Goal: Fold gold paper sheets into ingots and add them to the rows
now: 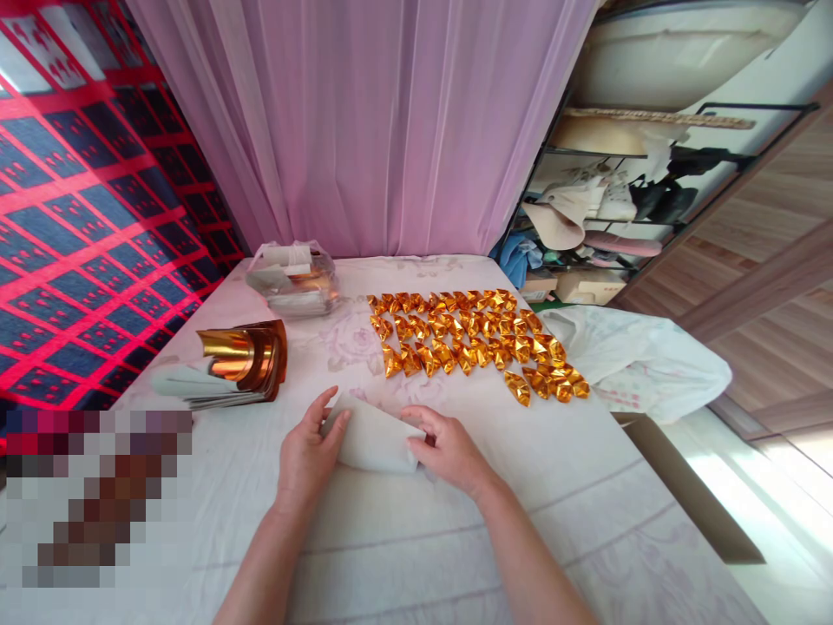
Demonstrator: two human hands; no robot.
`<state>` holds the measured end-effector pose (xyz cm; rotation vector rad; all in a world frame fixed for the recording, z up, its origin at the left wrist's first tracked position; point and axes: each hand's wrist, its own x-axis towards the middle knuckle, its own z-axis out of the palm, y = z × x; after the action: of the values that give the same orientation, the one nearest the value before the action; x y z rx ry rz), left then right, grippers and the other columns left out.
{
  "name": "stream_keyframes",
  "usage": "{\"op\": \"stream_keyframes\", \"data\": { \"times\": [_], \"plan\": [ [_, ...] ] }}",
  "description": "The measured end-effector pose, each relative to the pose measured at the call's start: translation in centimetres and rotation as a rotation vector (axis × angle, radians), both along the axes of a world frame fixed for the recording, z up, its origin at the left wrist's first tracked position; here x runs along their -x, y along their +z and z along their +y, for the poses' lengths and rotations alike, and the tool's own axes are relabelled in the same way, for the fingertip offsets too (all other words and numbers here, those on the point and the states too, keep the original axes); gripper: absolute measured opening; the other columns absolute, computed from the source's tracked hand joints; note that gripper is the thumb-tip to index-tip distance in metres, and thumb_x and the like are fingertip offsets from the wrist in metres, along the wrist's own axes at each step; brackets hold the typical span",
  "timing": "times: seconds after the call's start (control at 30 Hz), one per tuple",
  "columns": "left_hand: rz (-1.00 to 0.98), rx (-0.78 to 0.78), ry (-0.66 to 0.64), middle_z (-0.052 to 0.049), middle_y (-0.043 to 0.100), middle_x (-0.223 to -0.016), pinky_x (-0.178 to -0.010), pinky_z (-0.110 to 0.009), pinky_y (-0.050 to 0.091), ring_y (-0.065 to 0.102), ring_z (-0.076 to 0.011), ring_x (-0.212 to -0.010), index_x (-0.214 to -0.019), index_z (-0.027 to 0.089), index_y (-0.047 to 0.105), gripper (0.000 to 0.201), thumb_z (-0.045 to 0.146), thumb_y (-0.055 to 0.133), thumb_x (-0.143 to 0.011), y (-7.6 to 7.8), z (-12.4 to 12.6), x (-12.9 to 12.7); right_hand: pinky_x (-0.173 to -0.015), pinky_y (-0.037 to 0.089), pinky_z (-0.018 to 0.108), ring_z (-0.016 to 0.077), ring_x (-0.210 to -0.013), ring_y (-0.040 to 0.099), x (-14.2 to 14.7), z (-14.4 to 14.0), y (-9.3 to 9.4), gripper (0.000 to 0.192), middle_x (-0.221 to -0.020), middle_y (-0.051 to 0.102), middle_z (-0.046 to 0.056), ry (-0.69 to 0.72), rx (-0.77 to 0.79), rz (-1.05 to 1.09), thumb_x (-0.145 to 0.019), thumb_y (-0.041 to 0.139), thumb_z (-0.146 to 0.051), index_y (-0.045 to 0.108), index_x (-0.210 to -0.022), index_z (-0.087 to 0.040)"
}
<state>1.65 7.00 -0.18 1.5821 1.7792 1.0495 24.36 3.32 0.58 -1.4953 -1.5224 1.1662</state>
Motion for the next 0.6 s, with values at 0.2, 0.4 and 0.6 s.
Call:
{"op": "stream_keyframes", "data": {
  "times": [0.2, 0.4, 0.6],
  "plan": [
    [-0.085, -0.134, -0.033, -0.008, 0.065, -0.121, -0.062, -0.029, 0.055, 0.063, -0.0129, -0.066, -0.13, 0.023, 0.058, 0.056, 0.051, 0.061, -0.081, -0.5, 0.3, 0.0, -0.049, 0.041, 0.022, 0.0123, -0.049, 0.052, 1.0, 0.6, -1.4, 0.024, -0.058, 0.053, -0.007, -0.207, 0.032, 0.178, -0.076, 0.055, -0.038, 0.06, -0.093, -0.022],
    [0.222, -0.375, -0.195, -0.009, 0.068, -0.119, -0.093, -0.043, 0.054, 0.066, -0.0252, -0.107, -0.106, 0.023, 0.072, 0.027, 0.04, 0.056, -0.09, -0.9, 0.5, 0.4, -0.055, 0.04, 0.024, 0.0128, -0.054, 0.053, 1.1, 0.5, -0.8, 0.023, -0.06, 0.057, -0.003, -0.177, -0.016, -0.104, -0.08, 0.054, -0.037, 0.067, -0.086, -0.02],
    [0.368, -0.321, -0.454, -0.005, 0.072, -0.12, -0.102, -0.051, 0.045, 0.064, -0.0284, -0.116, -0.107, 0.027, 0.073, 0.023, 0.036, 0.057, -0.092, -0.8, -0.2, -0.7, -0.067, 0.046, 0.023, 0.0143, -0.071, 0.063, 0.0, -0.1, 0.5, 0.038, -0.078, 0.069, 0.0, 0.113, 0.069, -0.105, -0.072, 0.058, -0.016, 0.07, -0.108, -0.018]
  ]
}}
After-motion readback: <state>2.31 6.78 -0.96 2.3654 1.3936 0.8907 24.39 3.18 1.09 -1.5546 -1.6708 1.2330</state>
